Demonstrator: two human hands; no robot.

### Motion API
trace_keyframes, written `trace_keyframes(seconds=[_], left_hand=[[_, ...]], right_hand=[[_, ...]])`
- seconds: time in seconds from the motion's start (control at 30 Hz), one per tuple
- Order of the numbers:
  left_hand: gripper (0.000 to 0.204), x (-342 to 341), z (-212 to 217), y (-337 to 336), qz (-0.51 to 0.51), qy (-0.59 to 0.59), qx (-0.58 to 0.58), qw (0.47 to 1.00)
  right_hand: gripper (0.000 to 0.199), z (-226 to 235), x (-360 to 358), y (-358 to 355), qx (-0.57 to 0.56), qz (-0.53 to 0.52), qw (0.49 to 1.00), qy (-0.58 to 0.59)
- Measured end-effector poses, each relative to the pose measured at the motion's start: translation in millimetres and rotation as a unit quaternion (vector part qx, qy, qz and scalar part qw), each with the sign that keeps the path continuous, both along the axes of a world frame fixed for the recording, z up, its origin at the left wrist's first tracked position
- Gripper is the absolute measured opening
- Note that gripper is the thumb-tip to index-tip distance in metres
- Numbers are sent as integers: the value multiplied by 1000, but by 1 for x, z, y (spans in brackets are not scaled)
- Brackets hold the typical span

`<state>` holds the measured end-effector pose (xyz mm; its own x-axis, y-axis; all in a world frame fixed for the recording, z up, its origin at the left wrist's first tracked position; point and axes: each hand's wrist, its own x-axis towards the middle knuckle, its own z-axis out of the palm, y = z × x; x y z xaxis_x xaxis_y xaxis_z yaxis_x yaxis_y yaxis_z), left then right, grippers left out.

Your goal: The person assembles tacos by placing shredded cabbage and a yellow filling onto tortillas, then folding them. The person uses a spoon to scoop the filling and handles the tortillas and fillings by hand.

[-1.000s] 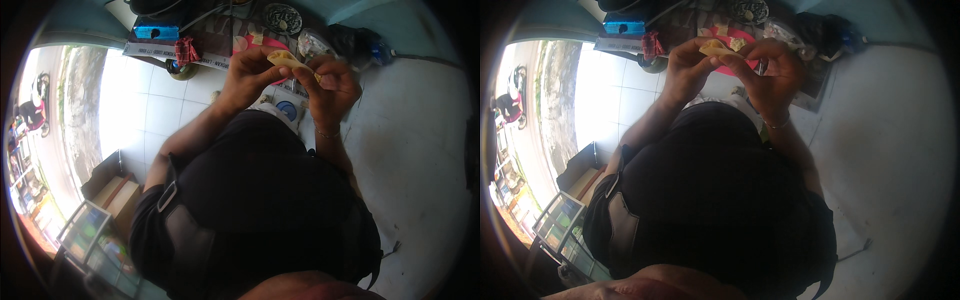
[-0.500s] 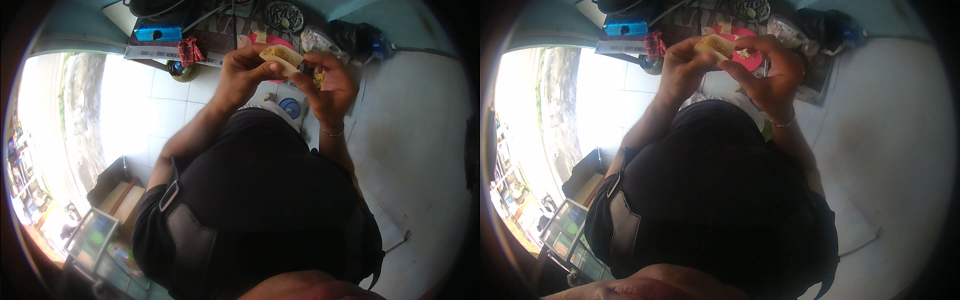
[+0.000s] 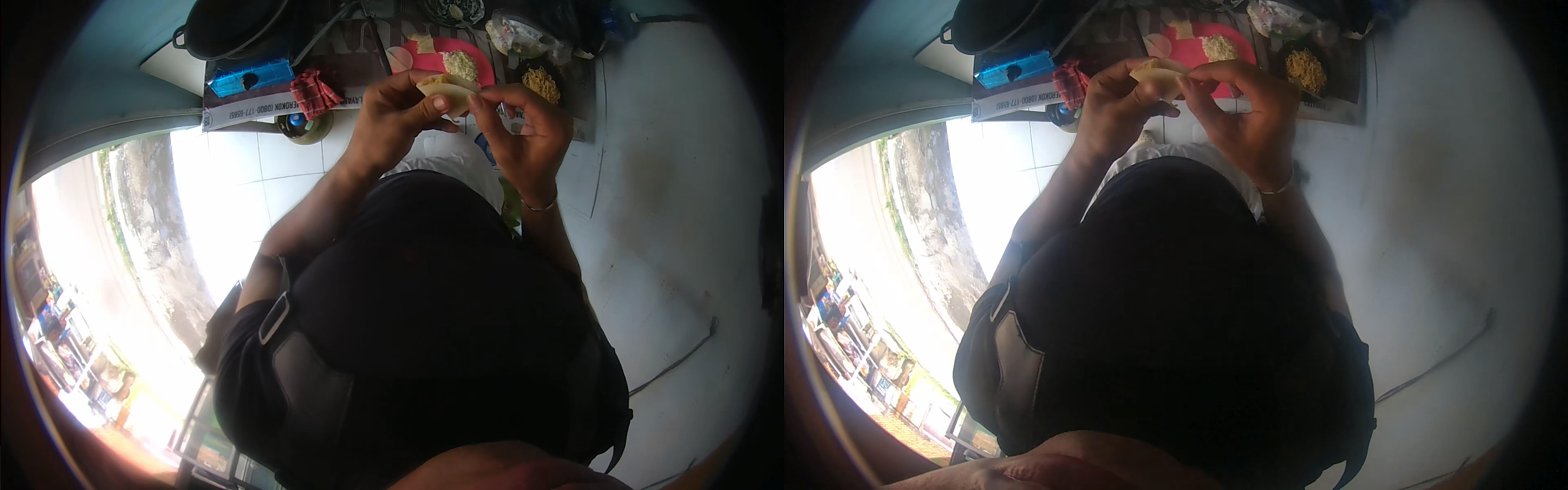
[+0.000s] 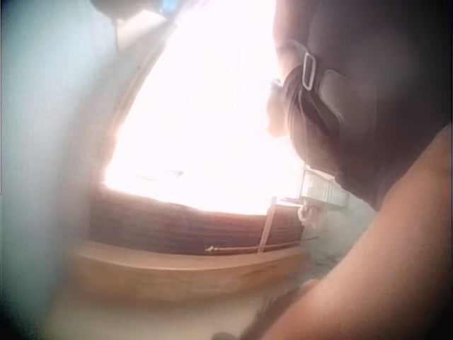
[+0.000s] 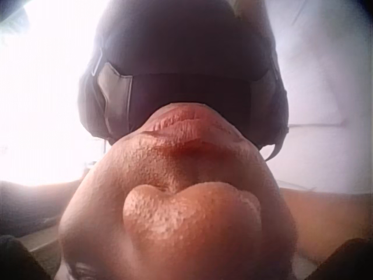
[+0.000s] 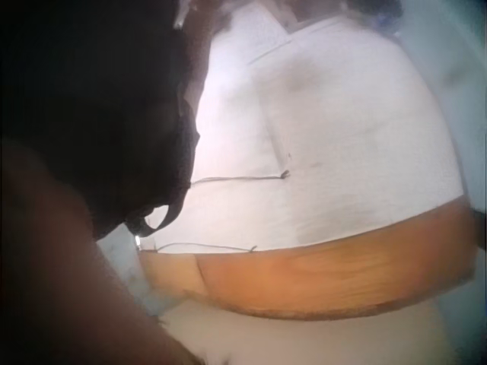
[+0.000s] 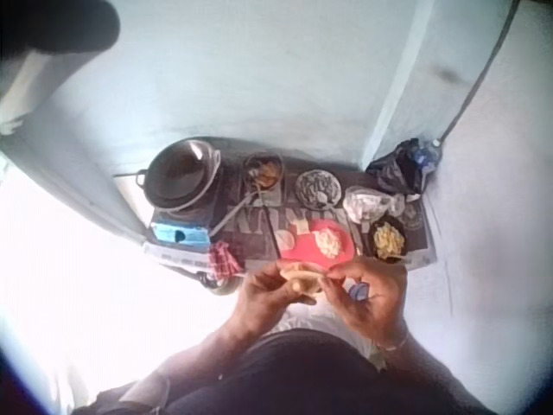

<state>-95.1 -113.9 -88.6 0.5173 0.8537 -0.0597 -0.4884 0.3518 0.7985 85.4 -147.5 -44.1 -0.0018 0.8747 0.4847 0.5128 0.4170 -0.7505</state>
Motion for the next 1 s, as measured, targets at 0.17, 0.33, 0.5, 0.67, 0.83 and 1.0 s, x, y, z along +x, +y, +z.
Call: trace_keyframes(seconds=[0.17,0.33,0.5,0.67,0.83,1.0], left_hand=[[33,7,-1,15,-23,42,3,999],[29,22,-6,38,-29,40,-45,998],[29,40,-7,61,21,59,-84,995],[29,56,-9,89,74,70,-83,991],[27,78,-17,110,150,16,-121,981],[26,101,-22,125,206,33,-139,968]], right_hand=[[12,-3,3,10,-4,-31,998,45],[12,-3,21,35,-22,-14,999,40],[19,-21,56,69,-114,5,969,220],[25,-104,132,126,-334,-42,927,164],[40,-238,158,176,-381,-71,919,-69],[56,-321,152,230,-375,-70,892,-243]])
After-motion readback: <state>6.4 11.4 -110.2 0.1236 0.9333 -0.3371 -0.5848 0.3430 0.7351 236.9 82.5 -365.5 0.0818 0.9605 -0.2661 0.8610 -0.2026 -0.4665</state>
